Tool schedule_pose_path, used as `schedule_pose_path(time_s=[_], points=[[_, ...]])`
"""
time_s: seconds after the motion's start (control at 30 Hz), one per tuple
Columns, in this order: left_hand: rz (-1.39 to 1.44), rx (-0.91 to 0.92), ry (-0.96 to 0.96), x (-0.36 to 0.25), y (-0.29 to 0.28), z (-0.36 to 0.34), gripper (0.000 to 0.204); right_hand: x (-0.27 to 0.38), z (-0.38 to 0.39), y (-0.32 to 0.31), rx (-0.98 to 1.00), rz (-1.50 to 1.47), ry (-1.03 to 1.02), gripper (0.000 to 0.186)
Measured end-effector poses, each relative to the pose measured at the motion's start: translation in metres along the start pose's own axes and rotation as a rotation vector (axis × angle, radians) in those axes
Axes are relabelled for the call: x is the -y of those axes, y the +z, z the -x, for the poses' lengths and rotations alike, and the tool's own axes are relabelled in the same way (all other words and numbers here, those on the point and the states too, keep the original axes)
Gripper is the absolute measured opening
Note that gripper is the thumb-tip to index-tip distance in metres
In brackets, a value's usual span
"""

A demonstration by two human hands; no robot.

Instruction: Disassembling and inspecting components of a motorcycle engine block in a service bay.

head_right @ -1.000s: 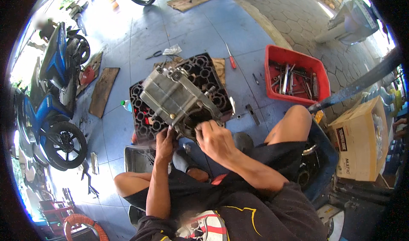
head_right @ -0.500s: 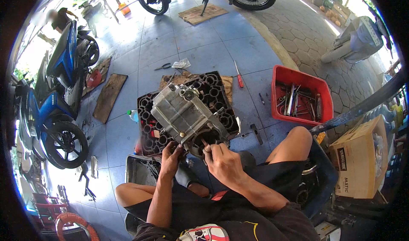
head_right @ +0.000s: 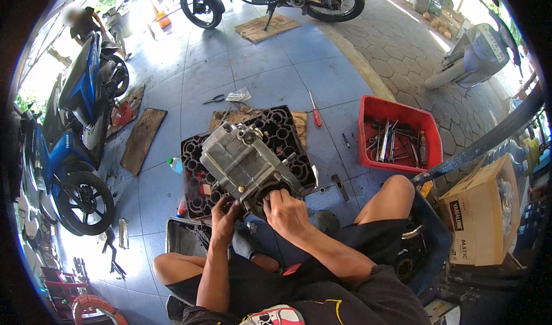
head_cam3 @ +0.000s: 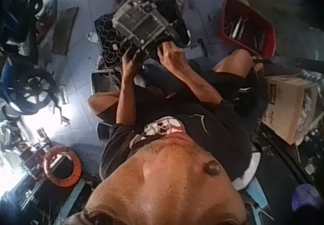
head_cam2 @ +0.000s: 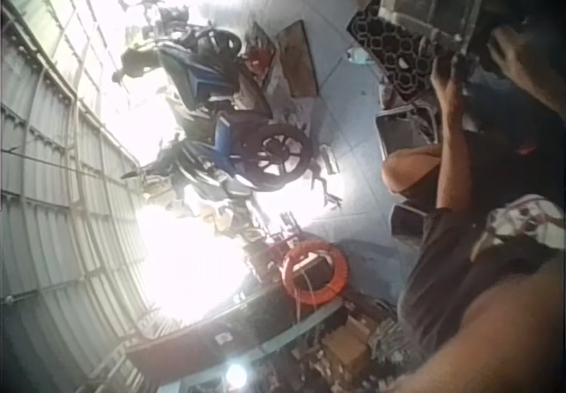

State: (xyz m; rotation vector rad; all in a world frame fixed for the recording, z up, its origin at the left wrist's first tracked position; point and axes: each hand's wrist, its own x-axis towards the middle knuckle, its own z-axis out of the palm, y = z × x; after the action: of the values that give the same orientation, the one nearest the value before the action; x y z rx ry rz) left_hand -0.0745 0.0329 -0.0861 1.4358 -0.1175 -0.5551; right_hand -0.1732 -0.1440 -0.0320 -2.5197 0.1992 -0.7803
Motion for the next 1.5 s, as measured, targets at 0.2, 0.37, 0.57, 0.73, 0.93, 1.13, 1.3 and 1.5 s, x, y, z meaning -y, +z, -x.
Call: schedule_pose_path(time_s=[0.2,0.37,0.57,0.73,0.93,1.13,1.3,1.5], points=[[-0.122,0.011,-0.019,-0.006,-0.002,0.009,0.032,0.017,0.015,-0.040,-0.015,-0.071,0.019,0.015],[-0.190,0.008,0.029,0.003,-0.003,0.001,0.034,-0.002,0.006,0.001,0.057,0.073,0.037,0.016],[-0.178,-0.005,0.009,-0.004,-0.002,0.002,0.037,0.017,0.007,-0.036,-0.047,-0.065,0.007,0.015],[-0.202,0.003,-0.012,-0.003,-0.002,-0.002,0.032,-0.007,0.003,0.002,0.054,0.069,0.013,0.015],[-0.194,-0.102,-0.033,-0.001,-0.007,-0.002,0.035,0.011,0.004,-0.021,0.039,0.008,0.002,0.015],[-0.119,-0.133,-0.158,-0.006,-0.008,0.003,0.039,0.010,0.008,-0.033,0.060,0.006,-0.006,0.013],[-0.114,-0.112,-0.100,0.009,-0.010,-0.004,0.044,-0.001,0.000,0.001,0.086,0.133,0.014,0.018],[-0.165,-0.134,-0.071,-0.002,-0.006,0.001,0.043,0.016,0.010,-0.030,-0.019,-0.026,0.038,0.017]])
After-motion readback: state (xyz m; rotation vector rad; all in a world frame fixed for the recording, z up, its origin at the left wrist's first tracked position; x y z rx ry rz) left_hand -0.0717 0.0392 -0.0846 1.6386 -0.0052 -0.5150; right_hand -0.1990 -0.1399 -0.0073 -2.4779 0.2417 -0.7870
